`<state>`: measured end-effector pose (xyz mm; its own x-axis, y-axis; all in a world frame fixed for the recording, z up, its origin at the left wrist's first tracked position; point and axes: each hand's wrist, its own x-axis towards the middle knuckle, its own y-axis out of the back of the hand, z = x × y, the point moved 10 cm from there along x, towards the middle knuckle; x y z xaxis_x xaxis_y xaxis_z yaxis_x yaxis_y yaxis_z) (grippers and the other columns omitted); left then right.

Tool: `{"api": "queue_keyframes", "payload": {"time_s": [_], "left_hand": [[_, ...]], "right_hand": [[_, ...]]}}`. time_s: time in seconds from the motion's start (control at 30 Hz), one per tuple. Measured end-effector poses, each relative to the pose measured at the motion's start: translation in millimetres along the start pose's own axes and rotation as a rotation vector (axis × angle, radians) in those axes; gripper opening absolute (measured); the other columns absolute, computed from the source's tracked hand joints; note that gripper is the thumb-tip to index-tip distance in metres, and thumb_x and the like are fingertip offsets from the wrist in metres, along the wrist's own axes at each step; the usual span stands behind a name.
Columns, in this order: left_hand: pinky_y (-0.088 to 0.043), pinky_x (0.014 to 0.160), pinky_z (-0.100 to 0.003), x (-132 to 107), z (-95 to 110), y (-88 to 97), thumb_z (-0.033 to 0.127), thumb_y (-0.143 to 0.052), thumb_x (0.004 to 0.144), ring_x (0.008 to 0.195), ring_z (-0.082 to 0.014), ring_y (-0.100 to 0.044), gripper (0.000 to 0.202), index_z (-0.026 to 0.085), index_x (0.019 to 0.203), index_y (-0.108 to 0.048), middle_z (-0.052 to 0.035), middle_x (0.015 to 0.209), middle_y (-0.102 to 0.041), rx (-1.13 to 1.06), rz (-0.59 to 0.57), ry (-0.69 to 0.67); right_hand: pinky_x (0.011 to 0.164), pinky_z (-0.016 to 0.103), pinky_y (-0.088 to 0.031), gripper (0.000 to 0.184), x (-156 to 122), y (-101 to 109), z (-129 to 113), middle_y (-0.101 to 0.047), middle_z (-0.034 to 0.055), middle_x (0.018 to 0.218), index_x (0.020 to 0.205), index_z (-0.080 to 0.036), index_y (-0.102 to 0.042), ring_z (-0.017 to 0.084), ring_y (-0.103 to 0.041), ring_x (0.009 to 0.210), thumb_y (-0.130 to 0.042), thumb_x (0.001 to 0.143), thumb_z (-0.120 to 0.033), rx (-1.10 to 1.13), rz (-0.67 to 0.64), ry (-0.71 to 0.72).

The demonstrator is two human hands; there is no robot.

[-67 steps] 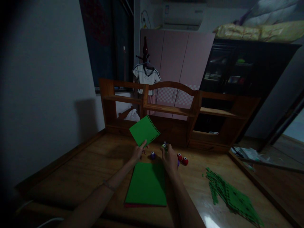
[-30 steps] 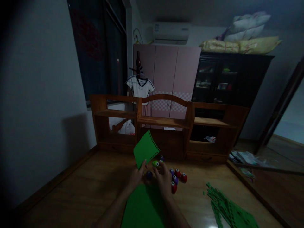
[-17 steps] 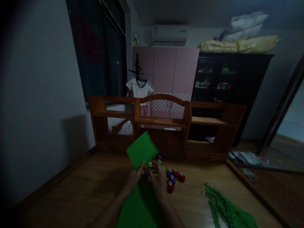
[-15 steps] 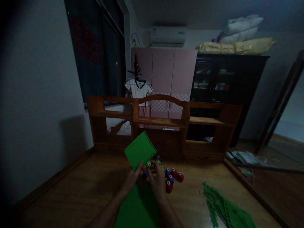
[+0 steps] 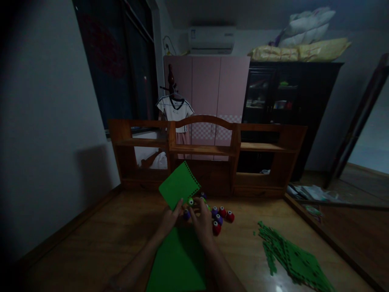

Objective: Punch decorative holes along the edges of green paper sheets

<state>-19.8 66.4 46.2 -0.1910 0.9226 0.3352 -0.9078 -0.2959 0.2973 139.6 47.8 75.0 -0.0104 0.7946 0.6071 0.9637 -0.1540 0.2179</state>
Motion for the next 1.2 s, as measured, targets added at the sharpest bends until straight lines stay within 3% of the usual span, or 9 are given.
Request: {"api": "queue_keyframes", "payload": {"time_s": [0.5,1.03,1.2], "left_hand": [[-0.042,0.057,-0.023,-0.9,1.8,-1.4,0.049,-0.04,0.08,0.063,-0.0159,-0.062,0.043,0.015,0.069,-0.064,-0.0056,0.064,-0.065,-0.001,0.011,-0.038],[-0.045,0.078,-0.027,-2.2,9.3,3.8,0.044,-0.049,0.078,0.087,-0.0186,-0.062,0.034,0.014,0.085,-0.064,-0.0094,0.089,-0.068,-0.095,0.074,-0.1],[-0.044,0.082,-0.027,-3.2,9.9,3.9,0.042,-0.05,0.078,0.091,-0.0181,-0.061,0.032,0.015,0.087,-0.064,-0.0089,0.093,-0.067,-0.076,0.061,-0.049]], "right_hand": [[0.068,0.03,-0.051,0.023,-2.1,0.0,-9.5,-0.062,0.0042,0.094,0.102,-0.023,-0.049,0.018,-0.062,0.082,-0.05,0.081,-0.032,-0.003,-0.03,0.002],[0.069,0.033,-0.052,0.027,-2.6,1.0,-10.5,-0.062,0.0072,0.096,0.104,-0.021,-0.049,0.02,-0.062,0.083,-0.05,0.081,-0.035,-0.029,-0.012,0.003],[0.07,0.033,-0.052,0.027,-2.2,3.1,-16.1,-0.063,0.0078,0.094,0.103,-0.02,-0.051,0.02,-0.062,0.084,-0.051,0.08,-0.034,-0.033,0.001,0.026]]}}
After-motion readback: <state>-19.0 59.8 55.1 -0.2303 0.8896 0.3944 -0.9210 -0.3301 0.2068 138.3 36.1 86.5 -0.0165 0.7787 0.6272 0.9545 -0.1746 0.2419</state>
